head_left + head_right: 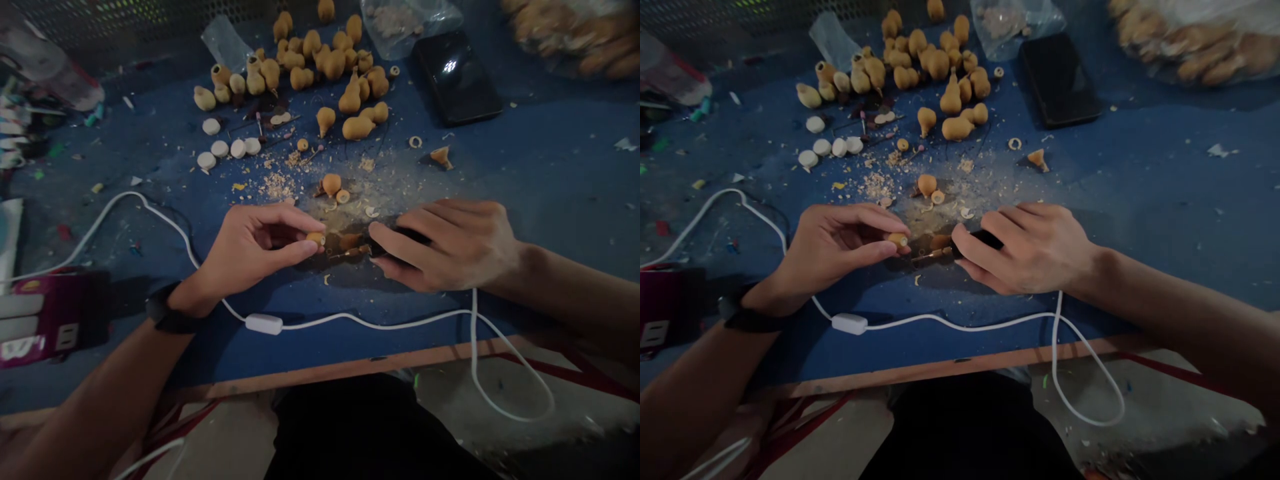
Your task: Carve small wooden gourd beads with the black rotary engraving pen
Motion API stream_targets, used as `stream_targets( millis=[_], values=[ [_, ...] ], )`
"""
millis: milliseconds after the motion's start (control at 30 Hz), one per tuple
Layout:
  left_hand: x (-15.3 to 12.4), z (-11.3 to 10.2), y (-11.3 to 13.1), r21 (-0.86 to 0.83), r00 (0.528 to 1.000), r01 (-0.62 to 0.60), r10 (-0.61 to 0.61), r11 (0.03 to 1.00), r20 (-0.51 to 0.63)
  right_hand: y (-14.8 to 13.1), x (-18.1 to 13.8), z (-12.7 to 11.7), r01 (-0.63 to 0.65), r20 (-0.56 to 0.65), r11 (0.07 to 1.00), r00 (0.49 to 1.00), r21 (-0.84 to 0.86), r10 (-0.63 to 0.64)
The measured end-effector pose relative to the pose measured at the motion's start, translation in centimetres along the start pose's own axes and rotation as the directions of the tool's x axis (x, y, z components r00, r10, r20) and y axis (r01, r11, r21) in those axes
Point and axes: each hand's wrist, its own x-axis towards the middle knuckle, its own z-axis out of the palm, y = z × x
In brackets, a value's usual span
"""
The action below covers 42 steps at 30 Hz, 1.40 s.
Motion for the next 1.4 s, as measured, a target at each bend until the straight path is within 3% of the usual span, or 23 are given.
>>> stream_targets(
  millis=[267,433,667,1033,1400],
  values=[
    [0.04,0.26,0.10,0.015,1.000,0.000,0.000,1.000,-0.026,0.00,0.16,-0.15,-0.010,-0.010,1.000,1.000,0.024,0.011],
    [0.14,0.15,-0.20,0.039,0.997,-0.066,0.067,0.997,-0.028,0.03,0.24,-0.13,-0.010,-0.009,1.000,1.000,0.013,0.010],
    [0.08,0.14,-0.42,-0.020,1.000,-0.003,0.003,1.000,-0.018,0.03,0.24,-0.08,-0.023,-0.013,1.000,1.000,-0.016,0.023],
    [-0.07,-0.02,-0.39,0.064,1.000,-0.017,0.018,0.998,-0.005,-0.10,0.03,-0.20,-0.015,0.037,0.999,0.999,-0.044,0.016],
    [-0.04,-0.11,-0.20,0.095,1.000,0.004,-0.004,0.995,0.004,-0.03,0.01,-0.01,-0.014,-0.006,1.000,1.000,-0.017,0.013]
  ],
)
